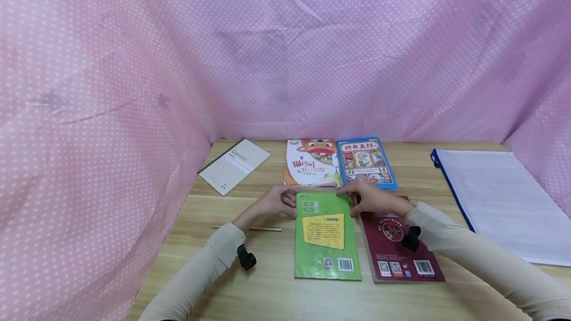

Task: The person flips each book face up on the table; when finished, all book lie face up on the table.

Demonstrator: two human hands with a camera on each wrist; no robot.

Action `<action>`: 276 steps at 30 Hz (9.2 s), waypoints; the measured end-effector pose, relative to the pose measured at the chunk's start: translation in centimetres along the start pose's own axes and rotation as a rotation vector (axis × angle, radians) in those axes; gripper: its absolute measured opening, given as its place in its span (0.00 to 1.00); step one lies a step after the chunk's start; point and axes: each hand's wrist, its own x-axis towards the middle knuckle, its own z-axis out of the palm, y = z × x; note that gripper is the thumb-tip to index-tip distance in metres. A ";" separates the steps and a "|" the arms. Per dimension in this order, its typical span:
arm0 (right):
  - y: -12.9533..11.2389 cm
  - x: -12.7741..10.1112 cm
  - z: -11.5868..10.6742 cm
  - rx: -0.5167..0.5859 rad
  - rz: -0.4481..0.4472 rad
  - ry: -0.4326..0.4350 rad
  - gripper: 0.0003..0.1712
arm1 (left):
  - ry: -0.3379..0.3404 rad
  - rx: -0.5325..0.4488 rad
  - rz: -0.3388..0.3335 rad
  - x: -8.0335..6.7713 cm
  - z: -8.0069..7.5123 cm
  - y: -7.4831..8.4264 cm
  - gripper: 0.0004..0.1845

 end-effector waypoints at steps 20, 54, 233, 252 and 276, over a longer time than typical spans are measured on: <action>-0.8 0.8 0.4 -0.053 0.004 0.017 0.34 | 0.063 -0.009 -0.027 -0.6 -0.1 -0.1 0.35; -0.6 1.0 1.4 -0.030 0.064 0.070 0.36 | 0.006 0.008 -0.016 -1.3 0.1 -0.6 0.49; -5.4 4.8 3.1 0.006 0.048 -0.040 0.42 | 0.052 -0.294 -0.036 -3.8 -2.6 -0.6 0.39; -4.5 2.7 1.8 -0.064 0.126 -0.010 0.37 | 0.160 -0.340 -0.110 -2.0 0.1 -0.1 0.33; -3.9 2.7 1.2 -0.061 0.075 -0.038 0.34 | 0.021 -0.200 -0.134 -3.0 0.1 -0.4 0.43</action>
